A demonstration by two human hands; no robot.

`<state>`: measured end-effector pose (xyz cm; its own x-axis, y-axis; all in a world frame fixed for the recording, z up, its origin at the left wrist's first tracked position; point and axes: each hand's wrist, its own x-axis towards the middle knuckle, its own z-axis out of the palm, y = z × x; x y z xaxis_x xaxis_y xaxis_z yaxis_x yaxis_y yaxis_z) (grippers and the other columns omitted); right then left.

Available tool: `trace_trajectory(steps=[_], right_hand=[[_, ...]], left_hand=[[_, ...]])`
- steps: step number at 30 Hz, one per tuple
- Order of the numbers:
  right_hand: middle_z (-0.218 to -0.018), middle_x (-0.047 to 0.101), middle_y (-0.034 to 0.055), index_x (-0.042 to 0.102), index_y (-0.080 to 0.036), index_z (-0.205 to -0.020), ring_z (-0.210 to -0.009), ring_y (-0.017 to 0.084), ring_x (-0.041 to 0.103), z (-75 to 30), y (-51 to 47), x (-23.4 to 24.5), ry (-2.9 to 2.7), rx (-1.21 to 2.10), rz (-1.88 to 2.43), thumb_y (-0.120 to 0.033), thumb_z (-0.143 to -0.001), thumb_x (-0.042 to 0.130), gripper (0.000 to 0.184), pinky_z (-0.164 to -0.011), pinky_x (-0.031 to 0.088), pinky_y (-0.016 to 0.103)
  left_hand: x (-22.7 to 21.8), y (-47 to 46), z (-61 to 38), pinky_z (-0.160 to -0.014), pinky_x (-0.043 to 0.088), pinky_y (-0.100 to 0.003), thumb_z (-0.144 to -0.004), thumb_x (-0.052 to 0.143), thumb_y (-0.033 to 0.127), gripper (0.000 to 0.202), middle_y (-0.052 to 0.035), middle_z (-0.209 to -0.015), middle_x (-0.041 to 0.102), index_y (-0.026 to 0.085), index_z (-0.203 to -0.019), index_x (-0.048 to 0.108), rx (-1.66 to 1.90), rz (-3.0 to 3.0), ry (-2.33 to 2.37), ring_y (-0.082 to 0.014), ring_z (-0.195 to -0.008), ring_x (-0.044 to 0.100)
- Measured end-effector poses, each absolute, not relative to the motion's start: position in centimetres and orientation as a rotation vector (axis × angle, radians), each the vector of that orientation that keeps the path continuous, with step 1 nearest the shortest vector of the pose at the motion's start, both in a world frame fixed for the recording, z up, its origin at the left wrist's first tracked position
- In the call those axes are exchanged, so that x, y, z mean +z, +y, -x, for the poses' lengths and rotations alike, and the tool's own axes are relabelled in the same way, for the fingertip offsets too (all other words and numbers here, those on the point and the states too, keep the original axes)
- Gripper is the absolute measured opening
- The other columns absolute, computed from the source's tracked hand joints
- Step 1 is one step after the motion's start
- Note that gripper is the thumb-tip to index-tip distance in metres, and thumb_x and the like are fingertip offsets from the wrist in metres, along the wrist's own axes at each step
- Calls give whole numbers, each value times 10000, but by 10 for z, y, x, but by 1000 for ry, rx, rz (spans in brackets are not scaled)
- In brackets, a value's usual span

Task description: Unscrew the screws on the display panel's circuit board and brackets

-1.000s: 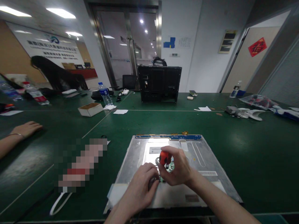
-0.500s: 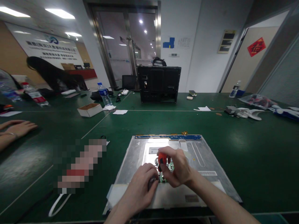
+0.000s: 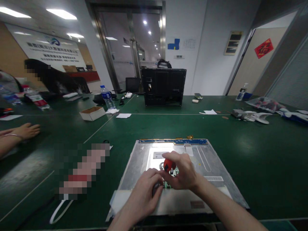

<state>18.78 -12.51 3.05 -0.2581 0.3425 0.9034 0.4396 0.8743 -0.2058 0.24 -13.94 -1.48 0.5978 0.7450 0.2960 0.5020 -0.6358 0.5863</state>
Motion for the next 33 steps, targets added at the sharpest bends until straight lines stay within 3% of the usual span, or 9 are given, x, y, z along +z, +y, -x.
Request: trace_trajectory(steps=[11, 26, 33], right_hand=[[-779, 611, 13, 447, -157, -1287, -596, 142, 567, -191, -126, 34, -1903, -43, 509, -170, -817, 451, 470, -503, 458, 247], [-681, 594, -34, 486, -195, -1204, -521, 117, 517, -188, -125, 30, -1867, -116, 589, -216, -919, 488, 285, -468, 383, 224], [-740, 605, 8, 477, -164, -1240, -588, 143, 564, -190, -127, 37, -1896, -67, 515, -202, -855, 461, 387, -488, 438, 239]], left_hand=[[-7, -141, -4, -791, 486, -368, -869, 480, 132, 133, -81, -969, 624, 193, -863, 598, 677, -2345, 995, -237, -897, 576], [-13, -140, -3, -767, 496, -347, -853, 506, 116, 150, -79, -940, 639, 190, -885, 633, 712, -2337, 1011, -236, -883, 599], [-8, -141, -5, -778, 489, -350, -858, 493, 122, 132, -84, -943, 635, 190, -852, 606, 698, -2320, 991, -238, -894, 590]])
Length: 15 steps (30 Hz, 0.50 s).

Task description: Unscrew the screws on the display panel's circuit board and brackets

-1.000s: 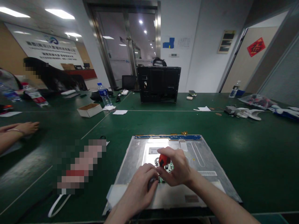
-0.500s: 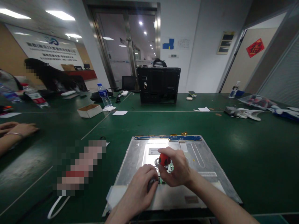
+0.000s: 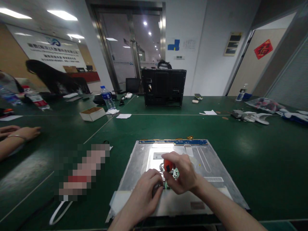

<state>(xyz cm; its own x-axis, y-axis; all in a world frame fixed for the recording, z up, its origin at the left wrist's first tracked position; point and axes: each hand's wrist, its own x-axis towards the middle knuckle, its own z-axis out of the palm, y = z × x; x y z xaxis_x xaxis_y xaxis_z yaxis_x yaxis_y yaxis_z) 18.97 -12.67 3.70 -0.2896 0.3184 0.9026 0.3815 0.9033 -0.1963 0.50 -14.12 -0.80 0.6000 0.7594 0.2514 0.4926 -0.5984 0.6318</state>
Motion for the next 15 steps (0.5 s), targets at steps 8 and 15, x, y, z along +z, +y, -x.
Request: trace_trajectory(steps=[8, 15], right_hand=[[-746, 604, 4, 458, -165, -1271, -577, 143, 561, -190, -127, 31, -1875, -85, 570, -166, -816, 467, 455, -482, 443, 243], [-687, 588, -37, 464, -204, -1256, -524, 123, 528, -188, -126, 31, -1880, -138, 591, -239, -916, 511, 345, -471, 398, 224]], left_hand=[[-10, -140, -4, -772, 492, -341, -855, 498, 111, 138, -76, -941, 632, 193, -840, 607, 714, -2328, 989, -234, -892, 598], [-9, -141, -4, -766, 496, -350, -868, 495, 131, 144, -81, -938, 649, 195, -875, 624, 712, -2327, 997, -238, -883, 605]])
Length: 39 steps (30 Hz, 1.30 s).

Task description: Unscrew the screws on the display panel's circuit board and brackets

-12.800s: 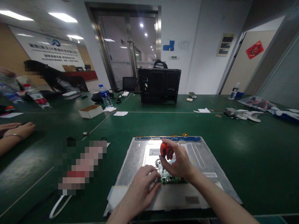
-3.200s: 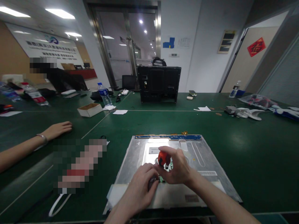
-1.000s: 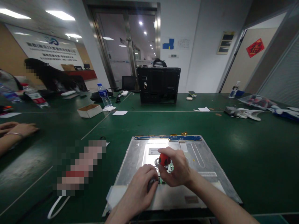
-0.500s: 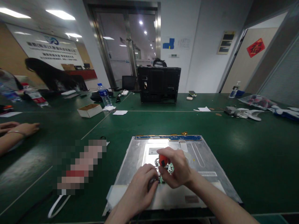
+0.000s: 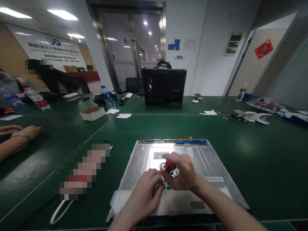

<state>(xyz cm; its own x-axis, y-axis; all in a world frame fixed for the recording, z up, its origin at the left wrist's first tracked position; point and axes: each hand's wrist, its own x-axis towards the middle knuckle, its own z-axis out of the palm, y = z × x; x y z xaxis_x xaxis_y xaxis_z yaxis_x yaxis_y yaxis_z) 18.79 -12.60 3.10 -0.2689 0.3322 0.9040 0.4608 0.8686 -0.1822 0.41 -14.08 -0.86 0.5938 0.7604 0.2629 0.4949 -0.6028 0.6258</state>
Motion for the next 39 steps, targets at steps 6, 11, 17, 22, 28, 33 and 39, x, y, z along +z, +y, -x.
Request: trace_trajectory(steps=[6, 11, 17, 22, 28, 33, 39], right_hand=[[-744, 607, 3, 460, -171, -1265, -573, 145, 560, -191, -127, 34, -1905, -75, 538, -234, -876, 473, 395, -486, 434, 243], [-810, 626, 30, 444, -164, -1295, -655, 164, 601, -192, -127, 34, -1926, -38, 535, -187, -824, 439, 472, -548, 497, 268], [-725, 596, -11, 450, -182, -1270, -549, 136, 542, -189, -126, 31, -1875, -117, 582, -179, -841, 464, 430, -457, 411, 235], [-677, 593, -32, 478, -191, -1216, -514, 119, 527, -187, -125, 31, -1861, -158, 588, -237, -933, 484, 287, -462, 402, 223], [-718, 602, -4, 472, -173, -1253, -565, 144, 556, -190, -125, 34, -1886, -87, 539, -251, -901, 472, 360, -479, 432, 244], [-792, 620, 39, 465, -154, -1271, -613, 165, 583, -191, -126, 36, -1895, -59, 509, -168, -814, 445, 457, -505, 469, 266], [-680, 569, -23, 467, -182, -1213, -503, 159, 545, -189, -124, 30, -1867, -157, 594, -177, -860, 492, 354, -439, 404, 253]], left_hand=[[-8, -141, -5, -772, 490, -349, -853, 501, 109, 129, -71, -932, 640, 198, -835, 593, 707, -2327, 1001, -232, -883, 598], [-10, -140, -4, -785, 489, -346, -858, 504, 102, 137, -72, -948, 629, 195, -857, 605, 704, -2325, 986, -228, -888, 592], [-12, -139, -3, -785, 489, -343, -864, 510, 115, 127, -71, -954, 631, 197, -853, 607, 689, -2336, 990, -233, -905, 596], [-14, -140, -2, -776, 496, -349, -865, 517, 132, 137, -76, -961, 640, 196, -905, 632, 715, -2345, 1001, -236, -893, 603], [-11, -141, -4, -780, 490, -363, -870, 513, 139, 105, -75, -937, 633, 197, -853, 599, 698, -2324, 1005, -241, -891, 597], [-6, -141, -5, -802, 478, -372, -873, 501, 133, 115, -72, -972, 621, 201, -863, 593, 668, -2307, 993, -244, -911, 588], [-14, -140, -2, -816, 467, -382, -872, 495, 136, 126, -62, -980, 618, 227, -878, 583, 687, -2297, 1009, -254, -934, 581]])
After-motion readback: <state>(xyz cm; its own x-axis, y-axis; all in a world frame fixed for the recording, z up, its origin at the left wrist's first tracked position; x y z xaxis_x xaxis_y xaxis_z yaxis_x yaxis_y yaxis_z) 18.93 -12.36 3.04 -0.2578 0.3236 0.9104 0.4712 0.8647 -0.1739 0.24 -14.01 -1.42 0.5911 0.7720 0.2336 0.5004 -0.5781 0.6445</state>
